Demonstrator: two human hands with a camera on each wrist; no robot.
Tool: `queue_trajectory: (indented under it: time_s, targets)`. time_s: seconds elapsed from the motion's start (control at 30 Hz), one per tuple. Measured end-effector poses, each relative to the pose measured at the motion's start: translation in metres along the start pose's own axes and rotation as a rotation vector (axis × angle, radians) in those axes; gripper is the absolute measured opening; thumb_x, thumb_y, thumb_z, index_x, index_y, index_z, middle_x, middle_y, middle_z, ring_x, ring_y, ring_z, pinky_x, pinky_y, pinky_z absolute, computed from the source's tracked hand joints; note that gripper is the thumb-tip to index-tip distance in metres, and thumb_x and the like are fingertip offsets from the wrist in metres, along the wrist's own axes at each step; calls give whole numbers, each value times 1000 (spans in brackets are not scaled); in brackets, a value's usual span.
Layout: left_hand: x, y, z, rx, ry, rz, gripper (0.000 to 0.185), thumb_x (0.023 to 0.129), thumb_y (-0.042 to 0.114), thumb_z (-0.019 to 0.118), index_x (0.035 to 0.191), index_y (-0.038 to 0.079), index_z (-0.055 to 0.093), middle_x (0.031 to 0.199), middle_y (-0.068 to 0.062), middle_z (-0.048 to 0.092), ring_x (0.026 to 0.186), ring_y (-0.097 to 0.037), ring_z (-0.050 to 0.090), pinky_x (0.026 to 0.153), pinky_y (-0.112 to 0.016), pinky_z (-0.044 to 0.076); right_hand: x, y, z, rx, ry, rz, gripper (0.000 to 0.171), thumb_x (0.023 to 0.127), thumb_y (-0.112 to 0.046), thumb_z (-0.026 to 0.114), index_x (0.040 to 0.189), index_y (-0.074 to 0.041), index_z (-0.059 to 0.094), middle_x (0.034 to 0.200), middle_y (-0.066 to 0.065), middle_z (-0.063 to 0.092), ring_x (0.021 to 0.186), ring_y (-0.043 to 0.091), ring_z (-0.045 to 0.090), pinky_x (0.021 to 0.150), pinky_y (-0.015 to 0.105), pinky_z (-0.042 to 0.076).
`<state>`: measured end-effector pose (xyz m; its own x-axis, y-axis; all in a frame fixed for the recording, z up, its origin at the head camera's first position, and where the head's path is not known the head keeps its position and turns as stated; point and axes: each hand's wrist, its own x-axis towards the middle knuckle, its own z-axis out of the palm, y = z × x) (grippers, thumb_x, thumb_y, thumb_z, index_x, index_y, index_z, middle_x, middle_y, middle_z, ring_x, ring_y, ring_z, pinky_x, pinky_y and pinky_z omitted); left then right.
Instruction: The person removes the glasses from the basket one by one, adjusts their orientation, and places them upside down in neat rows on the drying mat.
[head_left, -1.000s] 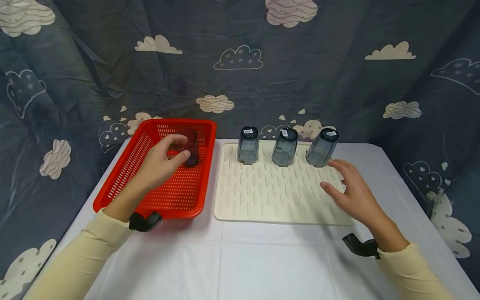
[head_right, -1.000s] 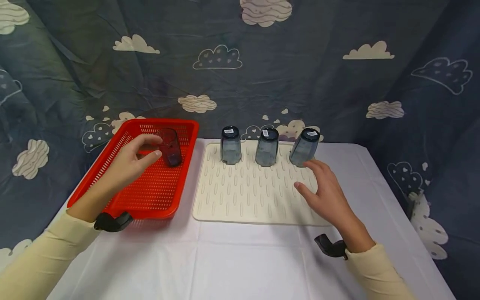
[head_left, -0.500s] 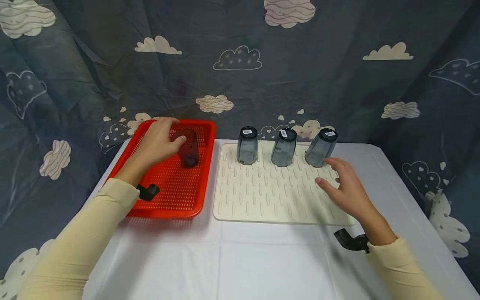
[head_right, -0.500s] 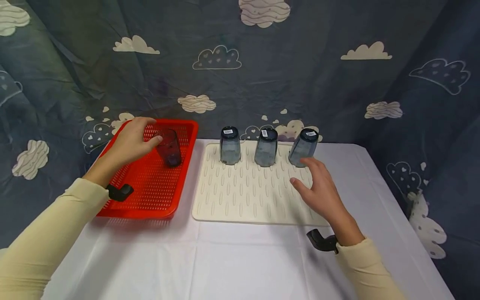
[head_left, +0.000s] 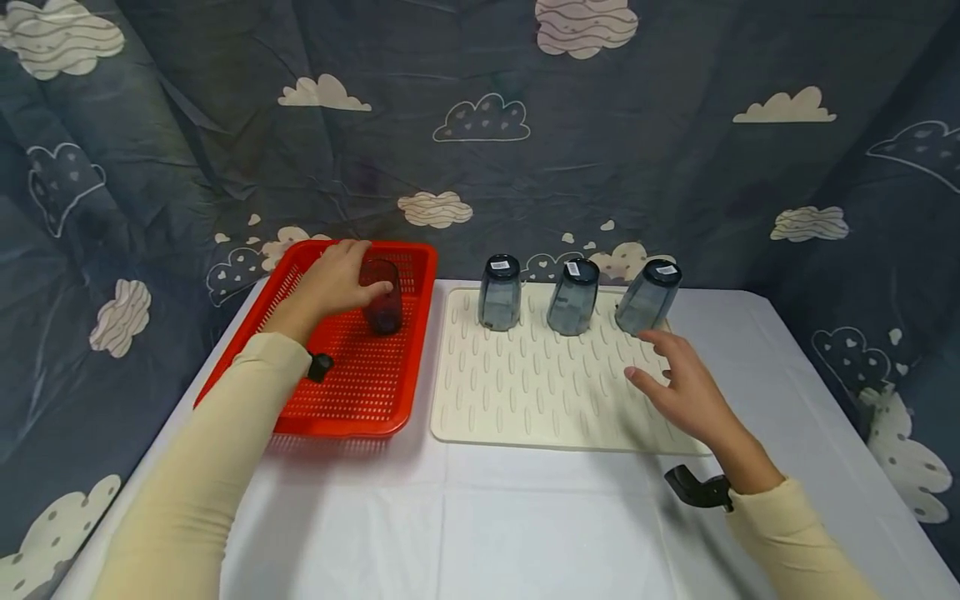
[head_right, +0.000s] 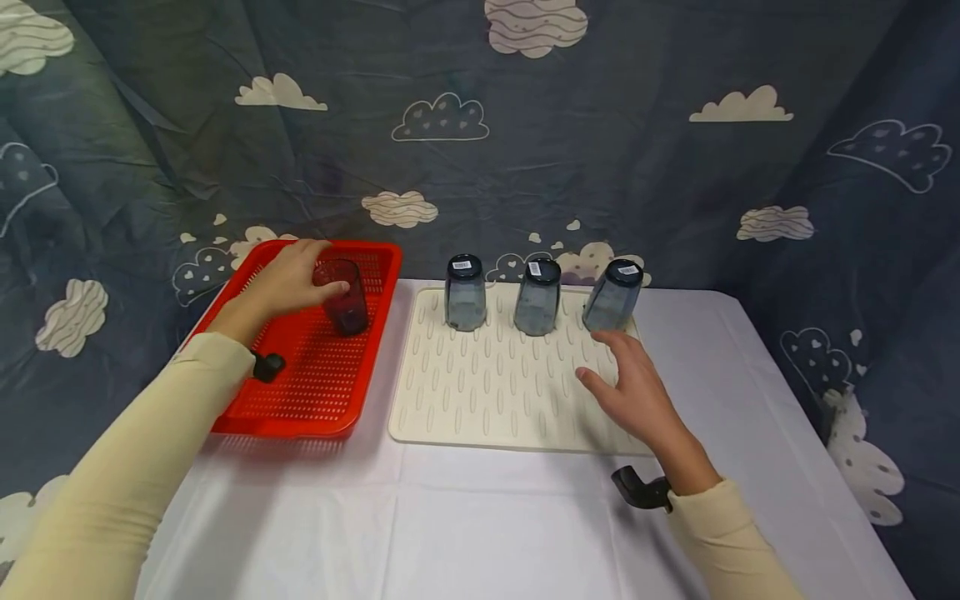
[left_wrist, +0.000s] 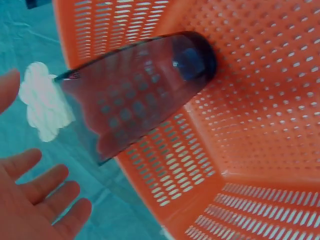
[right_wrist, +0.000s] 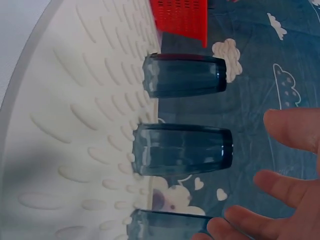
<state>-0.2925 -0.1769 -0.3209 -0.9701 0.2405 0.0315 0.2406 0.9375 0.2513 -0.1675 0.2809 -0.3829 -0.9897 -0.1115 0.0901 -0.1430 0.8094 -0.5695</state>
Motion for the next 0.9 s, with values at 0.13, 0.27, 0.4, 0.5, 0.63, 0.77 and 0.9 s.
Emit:
queue_trajectory:
  time_s: [0.13,0.27,0.4,0.5,0.63,0.77,0.9]
  targets:
    - [4,-4,9,-58,-50,-8,87,86,42,68,152,0,29,154,-25,36,141,-43,36,117,-61,31,-1,4,0,12,-22,11,62,98,-25,60,149,0,34,151,32,32,134,50,37,101,67,43]
    - [6,-3,12,-111,-87,-24,89,86,42,69,152,1,28,153,-24,37,139,-41,38,116,-61,32,-3,8,-1,13,-35,20,63,99,-27,59,149,0,34,151,32,31,134,51,38,101,66,43]
    - [9,-1,13,-142,-99,-41,88,86,40,70,152,1,27,152,-24,38,137,-41,39,117,-61,33,-5,12,0,16,-39,22,63,98,-28,60,149,0,34,151,32,32,133,51,39,101,66,43]
    - [10,-2,16,-146,-104,-53,85,87,36,69,152,1,28,150,-23,39,136,-41,40,117,-60,32,-7,14,1,13,-43,14,62,98,-27,61,148,0,35,149,32,34,132,51,40,100,66,44]
    - [11,-6,19,-147,-111,-76,82,88,31,70,152,2,28,149,-22,39,136,-40,40,118,-59,32,-8,16,2,7,-38,-4,61,98,-25,62,146,1,37,148,32,37,131,50,41,99,65,45]
    - [13,-5,18,-163,-118,-86,82,87,30,71,152,3,29,148,-21,39,135,-39,40,117,-60,32,-10,18,2,10,-32,-15,60,98,-24,61,146,2,38,147,32,37,131,51,42,98,66,45]
    - [16,-1,16,-155,-128,-82,82,86,30,72,151,2,30,145,-22,41,132,-40,41,116,-60,33,-11,20,3,12,-37,-11,61,98,-23,61,147,1,36,148,32,35,131,51,41,98,66,45]
